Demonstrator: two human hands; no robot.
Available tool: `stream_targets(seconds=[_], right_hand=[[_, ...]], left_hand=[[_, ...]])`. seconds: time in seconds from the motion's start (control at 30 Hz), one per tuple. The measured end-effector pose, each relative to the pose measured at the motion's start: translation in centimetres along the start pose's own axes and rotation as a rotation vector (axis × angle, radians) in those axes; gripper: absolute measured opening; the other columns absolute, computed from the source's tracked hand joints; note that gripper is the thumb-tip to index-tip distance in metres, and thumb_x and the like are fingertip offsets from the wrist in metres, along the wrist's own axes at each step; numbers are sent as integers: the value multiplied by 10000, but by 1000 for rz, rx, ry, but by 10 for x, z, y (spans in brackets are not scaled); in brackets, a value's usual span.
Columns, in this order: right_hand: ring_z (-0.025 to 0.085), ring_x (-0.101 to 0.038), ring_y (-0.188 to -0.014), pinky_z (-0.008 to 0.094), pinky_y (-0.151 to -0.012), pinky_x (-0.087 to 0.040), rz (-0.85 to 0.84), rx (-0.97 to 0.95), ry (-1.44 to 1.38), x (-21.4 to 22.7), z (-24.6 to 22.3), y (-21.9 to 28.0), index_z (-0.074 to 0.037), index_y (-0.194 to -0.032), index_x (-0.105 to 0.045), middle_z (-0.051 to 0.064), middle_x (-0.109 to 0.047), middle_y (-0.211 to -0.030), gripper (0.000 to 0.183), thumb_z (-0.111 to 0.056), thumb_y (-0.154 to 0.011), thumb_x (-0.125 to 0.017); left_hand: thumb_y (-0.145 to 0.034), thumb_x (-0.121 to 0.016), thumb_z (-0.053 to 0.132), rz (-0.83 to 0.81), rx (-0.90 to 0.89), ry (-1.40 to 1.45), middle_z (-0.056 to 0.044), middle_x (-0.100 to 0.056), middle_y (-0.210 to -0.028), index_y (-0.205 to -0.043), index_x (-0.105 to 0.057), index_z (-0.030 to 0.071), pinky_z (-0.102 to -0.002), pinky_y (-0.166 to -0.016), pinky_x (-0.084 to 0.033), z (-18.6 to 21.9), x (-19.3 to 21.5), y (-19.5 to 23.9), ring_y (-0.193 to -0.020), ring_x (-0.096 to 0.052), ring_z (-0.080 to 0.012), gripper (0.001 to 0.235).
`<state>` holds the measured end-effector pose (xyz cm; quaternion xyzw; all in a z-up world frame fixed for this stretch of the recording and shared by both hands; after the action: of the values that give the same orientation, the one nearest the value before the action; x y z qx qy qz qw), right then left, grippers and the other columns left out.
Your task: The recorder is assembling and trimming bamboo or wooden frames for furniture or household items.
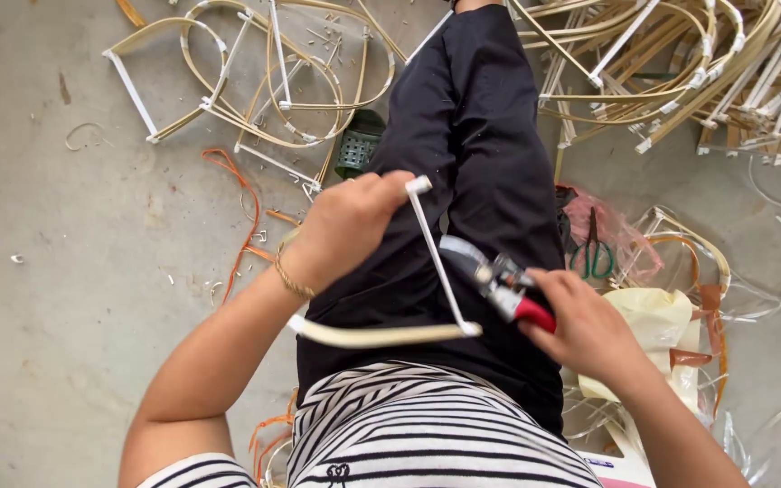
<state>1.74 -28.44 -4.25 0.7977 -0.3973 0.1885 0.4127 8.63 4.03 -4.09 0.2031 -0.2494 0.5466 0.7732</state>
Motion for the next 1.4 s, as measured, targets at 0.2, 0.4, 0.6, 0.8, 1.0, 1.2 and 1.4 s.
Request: stream_targets(seconds=[0.2,0.4,0.6,0.8,1.0,1.2,1.4], right_hand=[[306,-646,-1119,398,-946,-492,103,366,-118,12,-36,3,-50,-1187,-673,133,-671,-1188,402,-352,-928,-618],[120,-603,-709,271,-672,-510,-526,122,-901,-20,-46,-14,-31,-842,-678,19,-676,-764,372,-340,-1005,-548],[92,-475,-609,256,-572,-388,-561,22,-1002,-28,-33,-5,-29,-731,-635,12,-593,-657,381,-300,-994,-582],[91,-544,-676,264,-616,-452,-750,52,-902,-3,-70,28,-36,-812,-688,5,-637,-723,440,-359,-1019,-473],[151,-544,-686,310,-657,-461,-732,193,-779,3,-89,33,-29,-786,-619,38,-600,-724,422,-290,-1058,-427],[192,-572,-684,328,-669,-477,-630,284,-656,-1,-89,27,-45,-781,-573,47,-595,-713,380,-268,-1048,-419],[285,-577,-958,403,-846,-448,-255,249,-419,-1,-34,-5,-41,-1080,-690,124,-650,-1007,376,-371,-1033,-515]], left_hand=[[-948,-620,128,-50,-446,-523,-60,-559,-814,-1297,-627,-43,-354,-594,-460,82,3,41,-691,-569,-209,388],[-913,-615,136,18,-568,-585,-127,-637,-1068,-1316,-616,-82,-348,-744,-503,115,10,70,-845,-599,-204,459],[-1064,-648,215,113,-596,-588,-2,-559,-964,-1335,-663,28,-356,-839,-453,131,16,95,-874,-557,-156,330],[-997,-687,326,-154,-453,-264,28,-566,-730,-1103,-693,93,-346,-711,-387,128,21,88,-702,-573,-147,256],[-1013,-671,299,-185,-428,-151,27,-593,-761,-1070,-664,86,-347,-761,-413,126,15,91,-735,-593,-148,220],[-1014,-667,295,-226,-416,-167,15,-592,-737,-1007,-641,89,-362,-732,-405,120,10,86,-714,-593,-166,208],[-977,-662,279,-25,-464,-235,-63,-629,-883,-1139,-633,71,-397,-802,-450,108,16,46,-838,-625,-230,265]])
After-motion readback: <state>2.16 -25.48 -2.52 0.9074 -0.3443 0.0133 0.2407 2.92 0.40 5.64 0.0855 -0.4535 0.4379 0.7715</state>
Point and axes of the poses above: each hand's wrist, its own y-axis away from the middle knuckle, its own x-axis out of the back of the hand, z = x × y, the point moved 2 cm from there along -y, towards the middle knuckle
